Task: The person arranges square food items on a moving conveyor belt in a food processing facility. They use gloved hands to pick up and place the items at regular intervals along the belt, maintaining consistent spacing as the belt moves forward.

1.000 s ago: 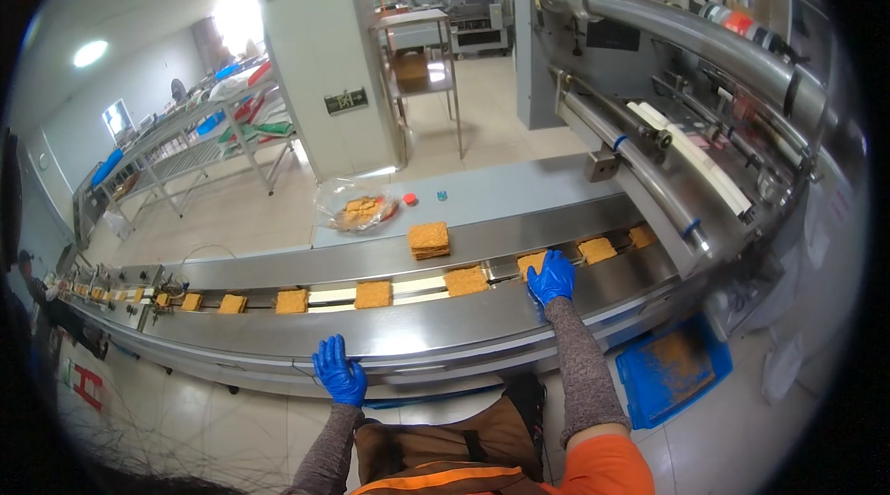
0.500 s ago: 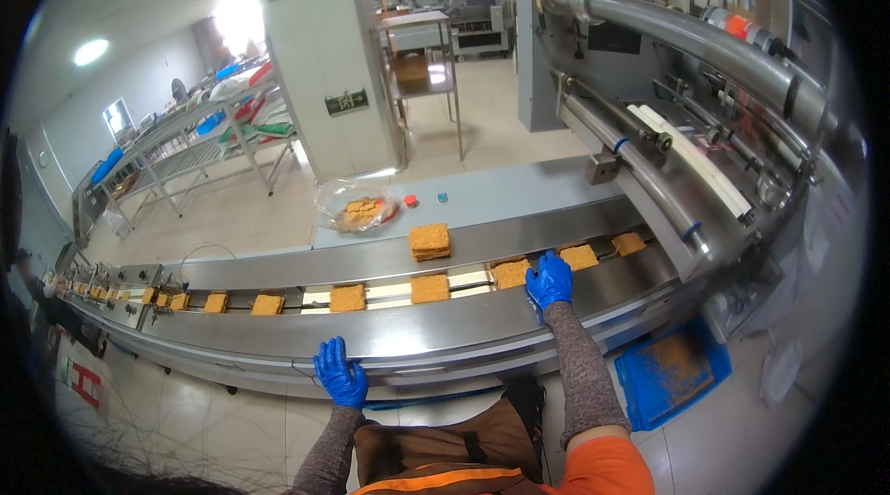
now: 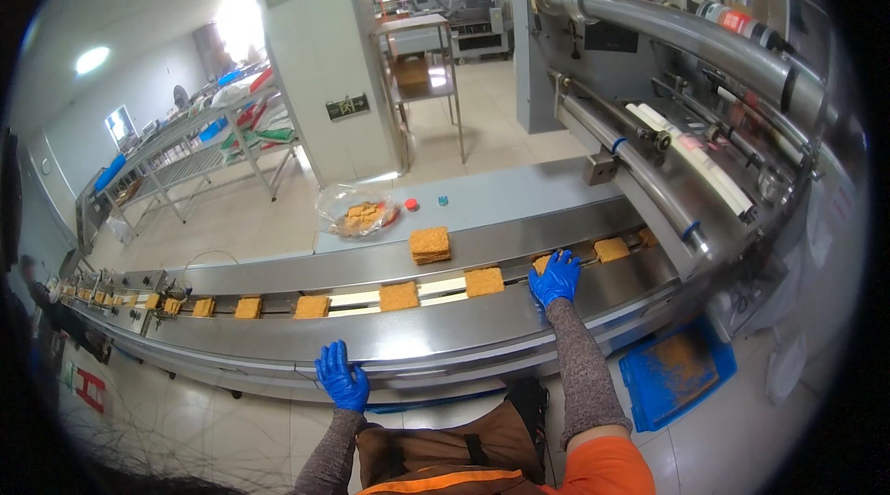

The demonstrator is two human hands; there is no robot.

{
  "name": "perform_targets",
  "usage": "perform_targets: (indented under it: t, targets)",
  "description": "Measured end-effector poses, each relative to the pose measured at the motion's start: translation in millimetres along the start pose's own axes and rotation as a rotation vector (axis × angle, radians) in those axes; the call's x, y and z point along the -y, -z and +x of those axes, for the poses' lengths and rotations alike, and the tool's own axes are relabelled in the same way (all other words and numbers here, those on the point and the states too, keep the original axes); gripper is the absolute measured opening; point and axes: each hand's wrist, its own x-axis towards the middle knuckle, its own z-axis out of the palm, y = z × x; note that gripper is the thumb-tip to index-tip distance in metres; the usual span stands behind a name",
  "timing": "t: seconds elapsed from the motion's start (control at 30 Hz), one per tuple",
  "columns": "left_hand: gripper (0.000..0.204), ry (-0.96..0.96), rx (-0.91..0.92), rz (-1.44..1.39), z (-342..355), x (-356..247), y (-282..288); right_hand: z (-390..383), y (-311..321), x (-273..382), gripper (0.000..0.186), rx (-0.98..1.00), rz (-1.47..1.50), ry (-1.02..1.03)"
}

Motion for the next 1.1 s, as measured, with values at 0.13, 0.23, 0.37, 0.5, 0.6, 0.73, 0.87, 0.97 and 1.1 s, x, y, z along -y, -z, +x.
perform_targets:
  t: [0.13,0.23,0.37,0.5,0.6,0.73,0.87,0.97,1.1]
  targets:
    - [0.072,-0.001,-0.007,0.01,-0.8,0.0,-0.2,1.7,5.2,2.0,0.09,0.074,0.017,-0.018]
    - [0.073,0.003,-0.007,0.006,-0.9,-0.7,-0.1,-2.5,7.5,3.0,0.085,0.037,0.056,-0.025]
    - [0.073,0.007,-0.006,-0.004,-1.1,-0.6,1.4,-3.6,7.8,0.3,0.074,0.014,0.044,0.059]
    - [0.073,-0.001,-0.006,0.01,-1.1,-1.3,1.2,-0.9,2.8,-2.8,0.066,0.059,0.234,0.035]
    - [0.072,-0.004,-0.002,0.018,-1.4,-0.2,1.4,2.4,3.1,-3.4,0.074,0.094,0.297,-0.037]
    - [0.071,0.002,0.01,0.019,-0.8,-1.8,2.6,4.2,-7.7,-10.1,0.095,-0.049,0.286,-0.153]
    - [0.071,0.005,0.0,0.005,0.5,-5.7,6.6,12.3,-6.7,-32.6,0.104,-0.097,0.258,-0.192]
    - [0.072,0.008,-0.001,0.011,-1.5,-2.6,2.4,14.4,-1.8,-47.1,0.099,-0.043,0.163,-0.182]
    - [0.073,0.016,-0.001,0.023,-2.7,-2.5,-0.6,12.0,18.6,-48.8,0.096,0.028,0.05,-0.15]
